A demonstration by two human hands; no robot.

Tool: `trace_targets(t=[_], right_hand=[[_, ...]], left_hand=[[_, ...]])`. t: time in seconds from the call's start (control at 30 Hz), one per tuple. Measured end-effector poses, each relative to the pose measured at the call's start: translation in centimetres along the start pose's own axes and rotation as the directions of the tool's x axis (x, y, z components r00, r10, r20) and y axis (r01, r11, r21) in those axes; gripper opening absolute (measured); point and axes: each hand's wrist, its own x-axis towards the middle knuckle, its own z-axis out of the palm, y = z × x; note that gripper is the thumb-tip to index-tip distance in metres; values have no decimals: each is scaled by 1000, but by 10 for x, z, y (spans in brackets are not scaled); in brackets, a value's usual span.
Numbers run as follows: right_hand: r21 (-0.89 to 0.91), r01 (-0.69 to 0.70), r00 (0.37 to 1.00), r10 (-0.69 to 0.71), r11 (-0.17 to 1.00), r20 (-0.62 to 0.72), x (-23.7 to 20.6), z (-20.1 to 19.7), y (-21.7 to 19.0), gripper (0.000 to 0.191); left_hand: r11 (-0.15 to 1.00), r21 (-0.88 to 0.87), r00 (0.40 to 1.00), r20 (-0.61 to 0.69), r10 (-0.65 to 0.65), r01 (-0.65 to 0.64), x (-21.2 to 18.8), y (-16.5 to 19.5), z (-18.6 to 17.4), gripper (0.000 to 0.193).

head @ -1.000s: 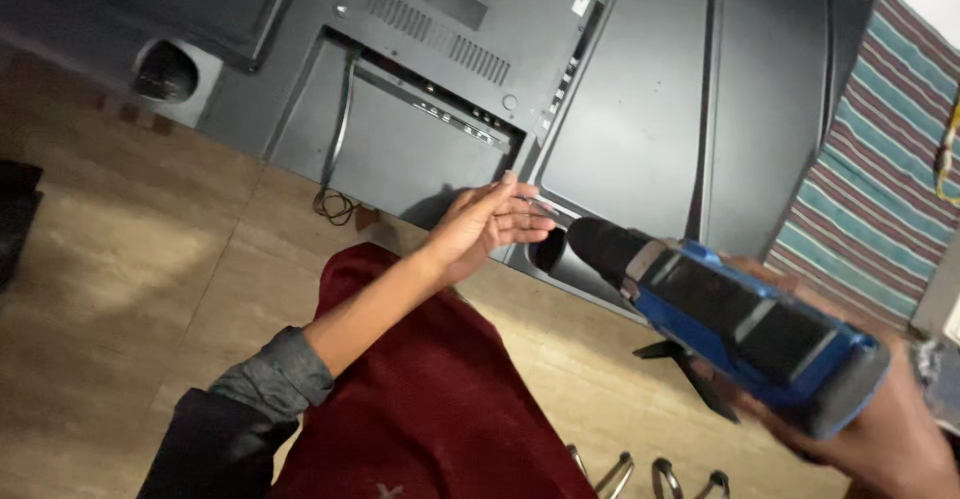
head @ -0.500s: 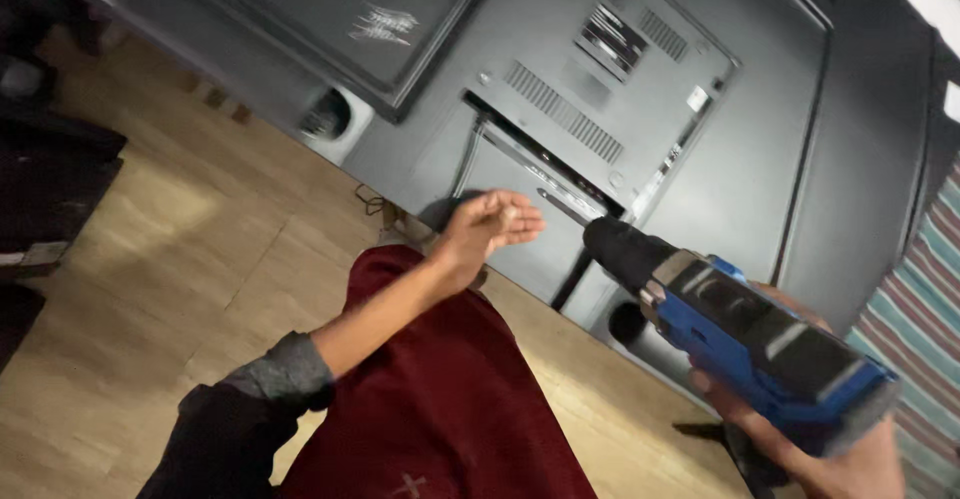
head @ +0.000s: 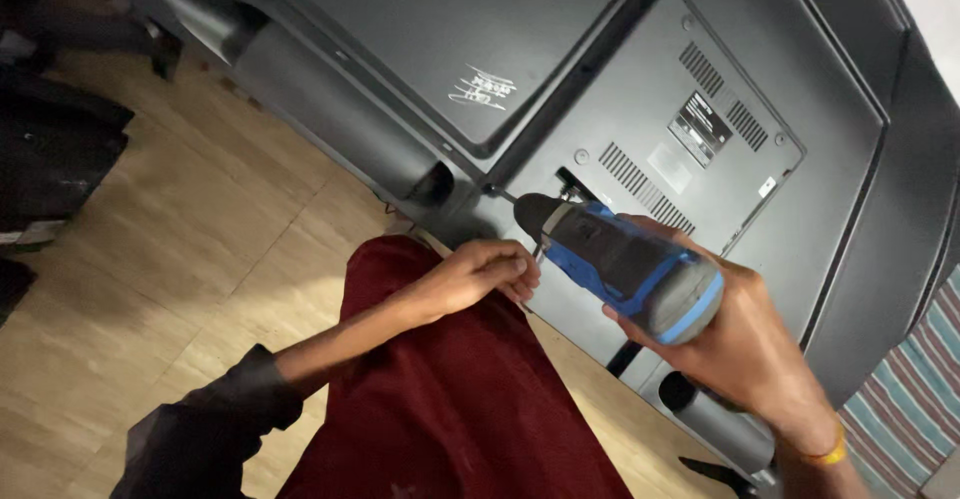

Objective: The person uses a power drill to remove screws from the back panel of a television, then removes the panel to expose the internal circuit boards. The person handles the power cord and places the removed panel aside.

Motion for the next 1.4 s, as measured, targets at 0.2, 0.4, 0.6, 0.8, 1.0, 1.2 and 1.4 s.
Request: trace_targets(t=[0.2,0.4,0.6,0.8,1.0,1.2,1.4], right_hand=[[-333,-404,822,498,852,277,41,-12,-24,71],[-293,-299,822,401,908,405,65,-19,-34,103],[-404,-367,721,530,838,445,90,-21,-49,91],[-425,-394,691,568,815,448,88,-21,-49,86],[-189,-305,828,358,934,431,57,-20,-20,68],[-476,-452,729,620,754,291,-2,-51,10,103],[94,-570,812,542,816,218,-71,-50,62,94]], left_hand=[[999,18,999,1,-52,52,-8,9,-10,25],[998,-27,999,7,-51,51,-8,18,-16,21],[998,-45,999,3,-32,32,-7,19,-22,21],[997,-59,998,25,-50,51,-4,13,-24,23],[996,-84,997,75,-12,18,0,20,-24,25],[905,-419,997,-5,-78,68,4,43,-20,31],[809,-588,996,-75,-52,-2,48,54,-32,51]])
